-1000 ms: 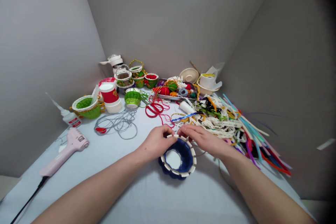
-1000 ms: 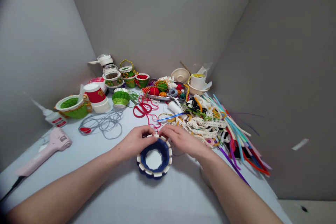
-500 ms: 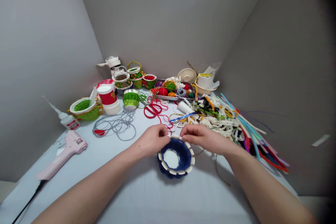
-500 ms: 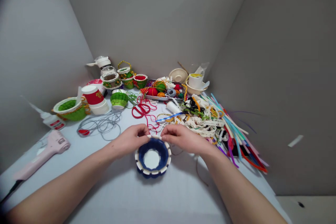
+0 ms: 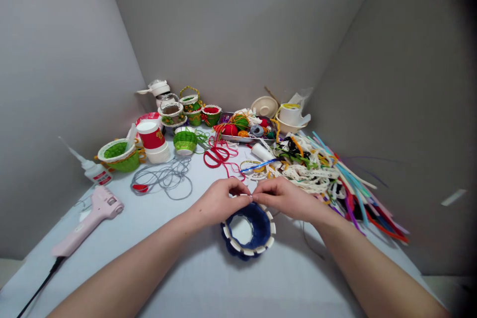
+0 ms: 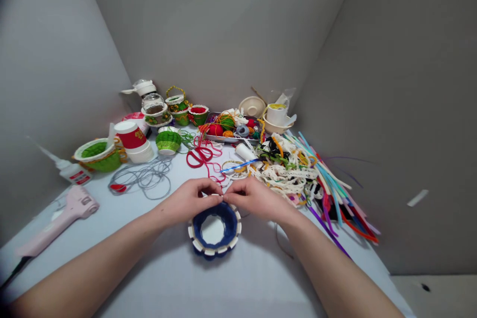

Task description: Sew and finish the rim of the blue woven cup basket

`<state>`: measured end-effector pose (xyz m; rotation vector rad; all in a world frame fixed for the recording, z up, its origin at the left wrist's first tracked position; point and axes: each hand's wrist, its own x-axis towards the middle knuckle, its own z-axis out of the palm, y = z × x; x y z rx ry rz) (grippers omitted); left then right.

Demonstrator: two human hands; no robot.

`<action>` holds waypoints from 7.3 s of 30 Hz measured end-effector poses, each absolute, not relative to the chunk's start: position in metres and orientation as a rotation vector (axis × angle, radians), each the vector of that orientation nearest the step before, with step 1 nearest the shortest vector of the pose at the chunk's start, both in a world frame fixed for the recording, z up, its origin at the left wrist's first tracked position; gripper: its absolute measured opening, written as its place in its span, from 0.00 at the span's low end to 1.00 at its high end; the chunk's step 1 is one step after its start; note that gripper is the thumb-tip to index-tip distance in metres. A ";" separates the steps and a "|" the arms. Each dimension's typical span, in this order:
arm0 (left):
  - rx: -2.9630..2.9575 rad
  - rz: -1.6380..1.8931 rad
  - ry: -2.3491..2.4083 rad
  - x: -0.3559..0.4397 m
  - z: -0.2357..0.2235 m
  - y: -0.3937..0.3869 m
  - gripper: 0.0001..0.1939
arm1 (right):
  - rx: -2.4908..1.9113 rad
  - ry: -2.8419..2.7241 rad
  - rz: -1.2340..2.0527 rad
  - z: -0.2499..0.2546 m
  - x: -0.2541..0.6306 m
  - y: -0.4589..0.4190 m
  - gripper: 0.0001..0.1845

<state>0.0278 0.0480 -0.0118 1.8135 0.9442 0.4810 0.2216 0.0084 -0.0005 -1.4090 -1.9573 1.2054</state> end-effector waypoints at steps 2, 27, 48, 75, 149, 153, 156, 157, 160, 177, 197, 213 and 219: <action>1.809 0.473 0.956 0.027 -0.012 0.048 0.10 | -1.419 -1.971 1.173 0.000 0.221 0.008 0.19; 1.432 0.512 0.613 -0.044 0.074 0.047 0.08 | -1.703 -2.151 0.630 0.036 0.269 -0.003 0.12; 1.703 0.390 0.952 0.002 0.025 0.047 0.08 | -2.025 -2.219 0.312 0.036 0.257 0.026 0.12; 1.682 0.456 0.974 0.013 -0.010 0.054 0.15 | -1.281 -2.202 1.203 0.008 0.229 0.023 0.13; 1.453 0.378 0.960 0.012 0.000 0.049 0.22 | -1.605 -2.287 0.683 0.014 0.222 0.011 0.12; 1.491 0.401 0.898 0.013 -0.001 0.049 0.22 | -1.607 -2.325 0.662 0.010 0.222 0.012 0.11; 1.508 0.370 0.837 0.013 -0.003 0.049 0.21 | -1.608 -2.361 0.660 0.010 0.220 0.013 0.11; 1.505 0.366 0.834 0.014 -0.003 0.048 0.21 | -1.604 -2.373 0.666 0.010 0.220 0.012 0.11; 1.482 0.388 0.856 0.016 -0.005 0.046 0.16 | -1.586 -2.402 0.695 0.014 0.219 0.009 0.11; 1.648 0.364 0.940 0.016 -0.006 0.046 0.10 | -1.412 -2.507 0.654 0.036 0.207 -0.011 0.09; 1.687 0.263 0.939 0.007 0.001 0.052 0.07 | -1.270 -2.540 0.802 0.027 0.221 0.001 0.09; 1.732 0.460 1.026 0.014 -0.005 0.049 0.09 | -1.357 -2.369 0.800 0.015 0.212 0.009 0.10; 1.836 0.473 1.133 0.010 -0.010 0.057 0.09 | -1.325 -2.274 0.835 0.010 0.218 0.015 0.12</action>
